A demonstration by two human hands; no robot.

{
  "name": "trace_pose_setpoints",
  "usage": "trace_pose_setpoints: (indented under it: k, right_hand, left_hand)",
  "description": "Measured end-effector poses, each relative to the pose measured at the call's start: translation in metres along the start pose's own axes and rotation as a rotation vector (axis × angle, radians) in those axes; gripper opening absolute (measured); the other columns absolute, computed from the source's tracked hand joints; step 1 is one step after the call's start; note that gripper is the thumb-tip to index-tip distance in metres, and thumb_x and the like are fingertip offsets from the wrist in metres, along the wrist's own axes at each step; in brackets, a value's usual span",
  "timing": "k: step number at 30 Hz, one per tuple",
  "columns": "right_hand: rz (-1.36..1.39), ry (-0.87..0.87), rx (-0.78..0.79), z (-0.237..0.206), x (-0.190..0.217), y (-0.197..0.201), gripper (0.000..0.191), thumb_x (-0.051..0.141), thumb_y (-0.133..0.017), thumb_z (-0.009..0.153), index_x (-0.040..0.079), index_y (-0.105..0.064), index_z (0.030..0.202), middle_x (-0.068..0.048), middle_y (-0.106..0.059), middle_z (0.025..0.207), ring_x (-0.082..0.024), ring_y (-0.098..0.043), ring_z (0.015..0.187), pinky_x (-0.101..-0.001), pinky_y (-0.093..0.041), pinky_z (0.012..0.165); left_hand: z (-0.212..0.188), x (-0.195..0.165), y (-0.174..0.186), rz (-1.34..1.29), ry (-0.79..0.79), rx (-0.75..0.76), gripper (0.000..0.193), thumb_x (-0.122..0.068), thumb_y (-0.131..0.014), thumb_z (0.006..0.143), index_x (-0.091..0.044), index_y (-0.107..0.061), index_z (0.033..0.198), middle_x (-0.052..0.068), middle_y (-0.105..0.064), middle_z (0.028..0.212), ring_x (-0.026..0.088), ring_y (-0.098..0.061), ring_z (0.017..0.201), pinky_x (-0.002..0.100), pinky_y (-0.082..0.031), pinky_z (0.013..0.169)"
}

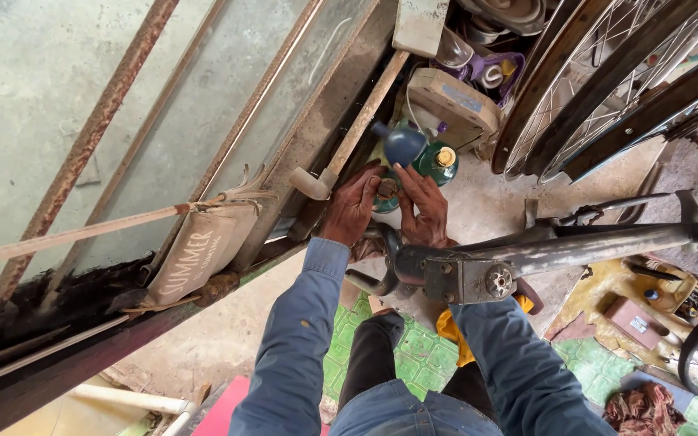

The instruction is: The person works on a bicycle frame resting on a workbench. They rub along the frame tube by hand, wipe it with a yellow cloth, pour liquid from a bottle onto the frame, scrub it with an abrasive block, and wipe the frame again with the cloth.

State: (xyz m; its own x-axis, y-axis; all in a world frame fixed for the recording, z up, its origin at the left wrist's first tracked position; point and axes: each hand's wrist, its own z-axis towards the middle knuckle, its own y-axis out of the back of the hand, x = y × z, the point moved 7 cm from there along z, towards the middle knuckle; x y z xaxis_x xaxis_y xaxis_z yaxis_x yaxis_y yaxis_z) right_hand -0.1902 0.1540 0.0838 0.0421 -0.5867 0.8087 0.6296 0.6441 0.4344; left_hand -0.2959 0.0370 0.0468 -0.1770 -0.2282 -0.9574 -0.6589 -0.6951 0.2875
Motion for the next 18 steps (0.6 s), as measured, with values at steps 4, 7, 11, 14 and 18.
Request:
trace_pose_setpoints:
  k: [4, 7, 11, 14, 18]
  right_hand:
    - [-0.017, 0.067, -0.119, -0.005, -0.002, 0.005, 0.040, -0.005, -0.075, 0.095, 0.007, -0.070, 0.133, -0.020, -0.073, 0.127, -0.030, -0.069, 0.097, -0.0376, -0.055, 0.084]
    - [-0.015, 0.158, -0.222, -0.009, -0.005, 0.009, 0.036, -0.003, -0.078, 0.093, 0.008, -0.072, 0.127, -0.016, -0.074, 0.123, -0.029, -0.072, 0.101, -0.0370, -0.057, 0.088]
    - [0.205, 0.073, -0.357, -0.015, -0.021, 0.013, 0.031, -0.002, -0.077, 0.097, 0.010, -0.070, 0.124, -0.014, -0.075, 0.113, -0.022, -0.075, 0.097, -0.0311, -0.064, 0.082]
    - [0.310, -0.200, -0.503, -0.023, -0.042, 0.019, 0.033, 0.003, -0.074, 0.101, 0.009, -0.060, 0.130, -0.015, -0.077, 0.108, -0.017, -0.078, 0.088, -0.0309, -0.061, 0.072]
    - [0.585, -0.283, -0.507, -0.025, -0.049, 0.023, 0.054, 0.007, -0.066, 0.107, 0.004, -0.040, 0.154, -0.015, -0.076, 0.110, -0.017, -0.072, 0.091, -0.0320, -0.060, 0.082]
  left_hand:
    - [-0.011, 0.004, 0.003, -0.028, -0.021, 0.045, 0.043, -0.029, -0.046, 0.110, -0.009, -0.059, 0.144, 0.016, -0.057, 0.153, 0.030, -0.057, 0.140, 0.038, -0.047, 0.113]
    - [-0.017, 0.006, 0.005, -0.007, -0.097, 0.107, 0.059, -0.023, -0.060, 0.099, -0.010, -0.048, 0.155, 0.018, -0.045, 0.163, 0.034, -0.043, 0.152, 0.043, -0.036, 0.124]
    - [-0.012, 0.010, -0.001, 0.087, -0.103, 0.119, 0.089, -0.017, -0.081, 0.084, -0.010, -0.036, 0.160, 0.019, -0.040, 0.164, 0.035, -0.041, 0.152, 0.043, -0.034, 0.126]
    - [0.002, 0.015, -0.007, 0.130, -0.022, 0.141, 0.099, -0.017, -0.089, 0.073, -0.009, -0.035, 0.156, 0.020, -0.043, 0.159, 0.036, -0.043, 0.146, 0.042, -0.036, 0.121]
    - [0.009, 0.022, -0.010, 0.162, 0.125, 0.158, 0.099, -0.016, -0.089, 0.062, -0.008, -0.043, 0.150, 0.016, -0.060, 0.142, 0.032, -0.059, 0.134, 0.039, -0.047, 0.115]
